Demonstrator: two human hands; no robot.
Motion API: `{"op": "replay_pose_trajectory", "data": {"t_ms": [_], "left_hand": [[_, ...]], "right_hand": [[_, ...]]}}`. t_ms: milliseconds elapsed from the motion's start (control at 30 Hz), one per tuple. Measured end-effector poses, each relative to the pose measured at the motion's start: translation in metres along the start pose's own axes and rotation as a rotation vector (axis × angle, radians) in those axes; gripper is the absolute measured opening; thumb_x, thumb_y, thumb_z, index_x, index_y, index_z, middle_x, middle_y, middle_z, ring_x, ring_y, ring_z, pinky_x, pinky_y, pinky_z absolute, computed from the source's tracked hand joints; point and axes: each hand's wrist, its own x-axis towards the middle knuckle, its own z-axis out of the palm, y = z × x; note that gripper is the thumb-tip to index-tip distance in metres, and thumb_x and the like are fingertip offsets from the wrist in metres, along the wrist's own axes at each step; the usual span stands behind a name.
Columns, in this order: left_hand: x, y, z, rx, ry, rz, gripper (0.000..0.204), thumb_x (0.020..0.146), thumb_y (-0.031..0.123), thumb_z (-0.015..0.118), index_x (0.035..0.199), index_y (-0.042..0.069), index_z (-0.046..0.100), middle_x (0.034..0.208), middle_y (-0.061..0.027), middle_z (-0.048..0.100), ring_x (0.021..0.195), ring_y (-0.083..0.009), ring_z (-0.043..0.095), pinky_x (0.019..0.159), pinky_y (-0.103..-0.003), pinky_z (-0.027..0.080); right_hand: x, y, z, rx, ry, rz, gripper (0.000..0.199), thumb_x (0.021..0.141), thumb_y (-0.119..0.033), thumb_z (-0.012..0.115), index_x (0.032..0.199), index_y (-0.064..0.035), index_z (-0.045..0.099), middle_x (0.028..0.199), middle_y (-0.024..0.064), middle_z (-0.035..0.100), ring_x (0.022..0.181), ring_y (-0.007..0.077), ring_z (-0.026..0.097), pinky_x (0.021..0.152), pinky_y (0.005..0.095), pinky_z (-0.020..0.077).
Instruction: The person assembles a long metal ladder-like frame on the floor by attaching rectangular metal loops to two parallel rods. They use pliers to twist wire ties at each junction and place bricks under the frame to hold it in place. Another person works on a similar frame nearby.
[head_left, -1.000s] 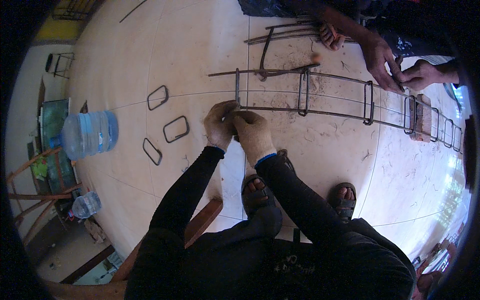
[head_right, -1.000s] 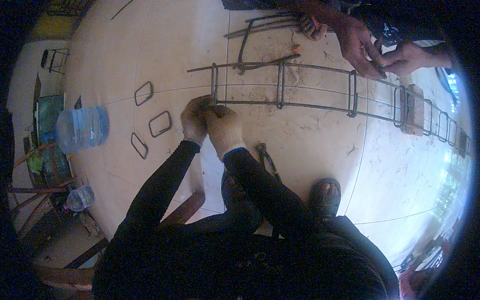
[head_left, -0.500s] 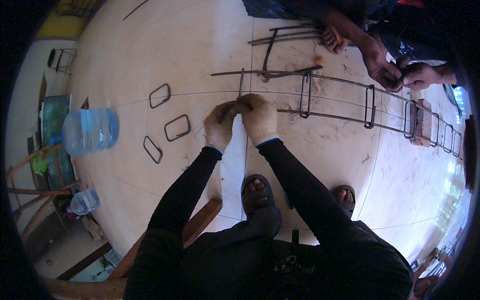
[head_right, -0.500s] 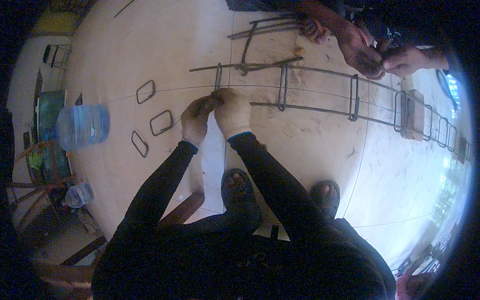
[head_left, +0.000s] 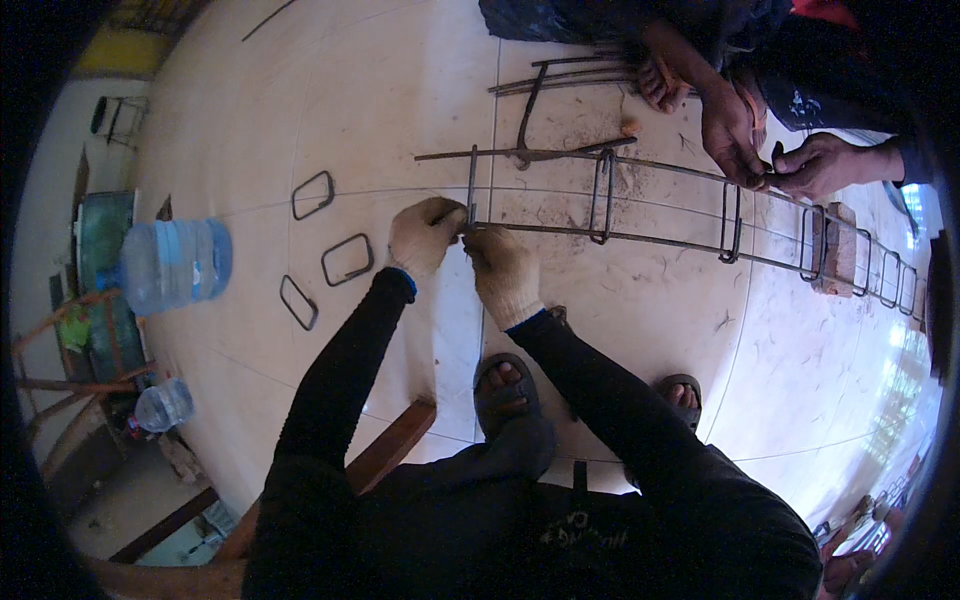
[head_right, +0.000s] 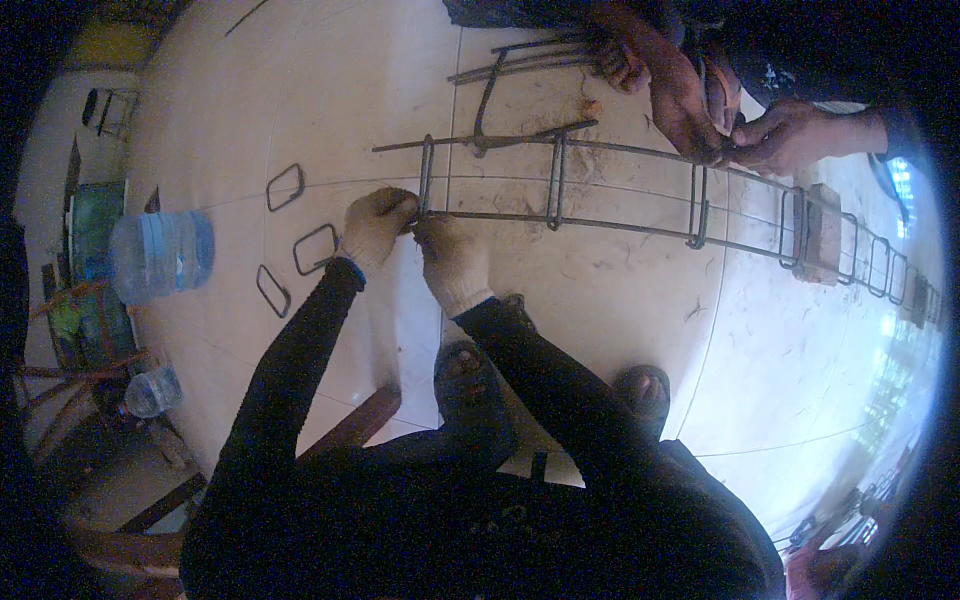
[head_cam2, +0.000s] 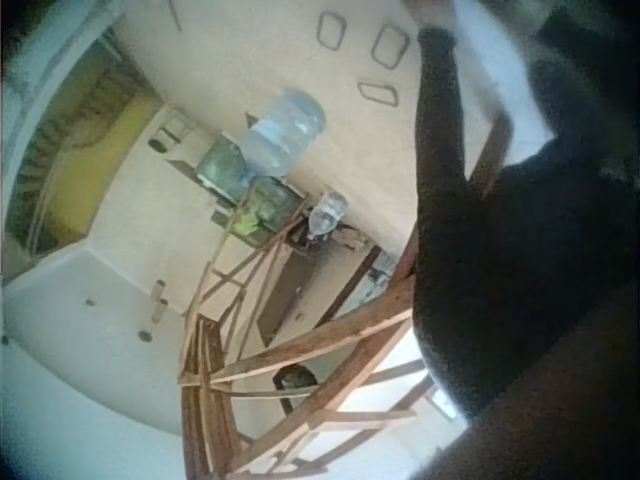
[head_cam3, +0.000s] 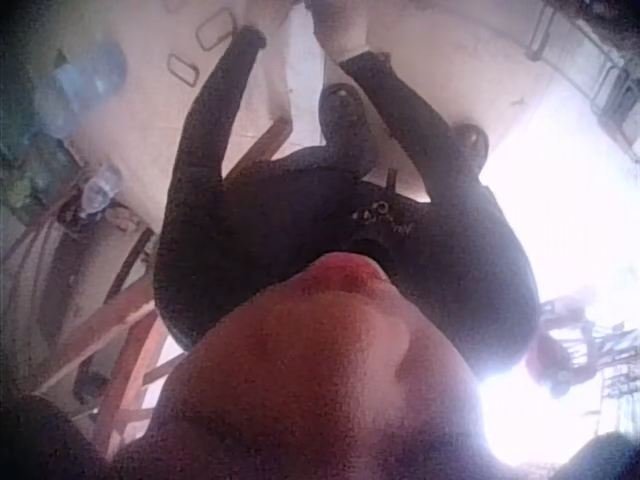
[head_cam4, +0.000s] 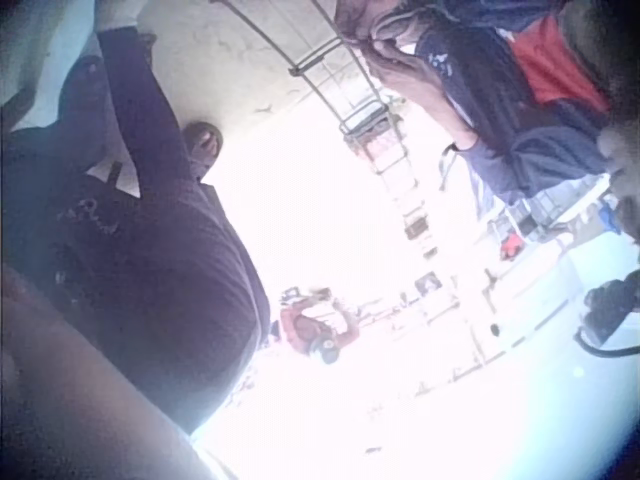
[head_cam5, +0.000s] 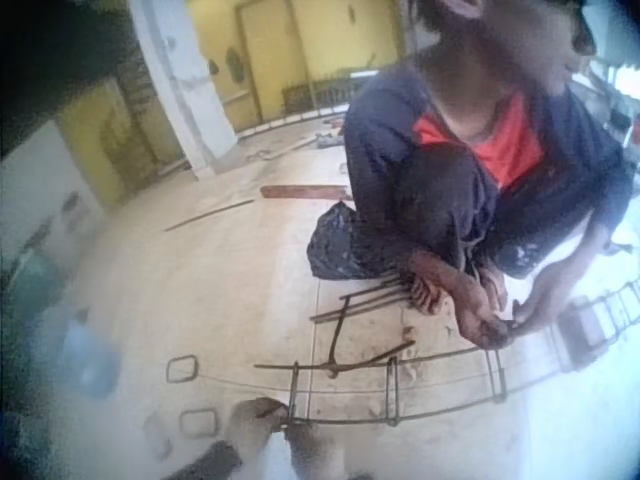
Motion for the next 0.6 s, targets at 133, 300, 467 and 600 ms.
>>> {"op": "replay_pose_trajectory", "data": {"t_ms": [133, 300, 467, 600], "left_hand": [[0.007, 0.018, -0.008, 0.277, -0.019, 0.058, 0.029, 0.100, 0.026, 0.070, 0.109, 0.000, 0.078, 0.092, -0.0109, 0.079, 0.074, -0.0176, 0.074, 0.070, -0.033, 0.059], [0.015, 0.010, -0.008, 0.561, 0.044, 0.057, 0.038, 0.099, 0.039, 0.066, 0.108, 0.005, 0.080, 0.094, -0.0163, 0.079, 0.089, -0.0299, 0.076, 0.082, -0.041, 0.058], [0.043, 0.016, -0.021, 0.774, -0.152, 0.064, 0.038, 0.097, 0.043, 0.064, 0.108, 0.011, 0.081, 0.105, -0.0146, 0.079, 0.101, -0.0352, 0.074, 0.088, -0.046, 0.056], [0.087, 0.009, -0.025, 1.088, -0.493, 0.238, 0.039, 0.094, 0.045, 0.065, 0.110, 0.012, 0.080, 0.109, -0.0141, 0.079, 0.103, -0.0363, 0.074, 0.089, -0.045, 0.057]], "right_hand": [[-0.005, 0.000, 0.003, -0.006, 0.033, 0.045, 0.015, 0.091, -0.008, 0.069, 0.104, -0.0119, 0.077, 0.107, 0.0115, 0.076, 0.094, 0.0346, 0.074, 0.079, 0.0429, 0.0598], [-0.012, 0.007, 0.010, -0.019, 0.052, 0.015, 0.014, 0.091, -0.008, 0.069, 0.102, -0.0121, 0.077, 0.106, 0.0113, 0.075, 0.095, 0.0346, 0.074, 0.079, 0.0428, 0.0598], [-0.007, 0.005, 0.013, -0.072, 0.060, 0.007, 0.012, 0.092, -0.009, 0.069, 0.101, -0.0121, 0.076, 0.106, 0.0115, 0.075, 0.095, 0.0337, 0.074, 0.079, 0.0423, 0.0601], [-0.012, 0.007, 0.019, -0.061, 0.096, -0.005, 0.014, 0.092, -0.009, 0.068, 0.104, -0.0132, 0.075, 0.108, 0.0114, 0.075, 0.094, 0.0337, 0.074, 0.078, 0.0425, 0.0600]]}}
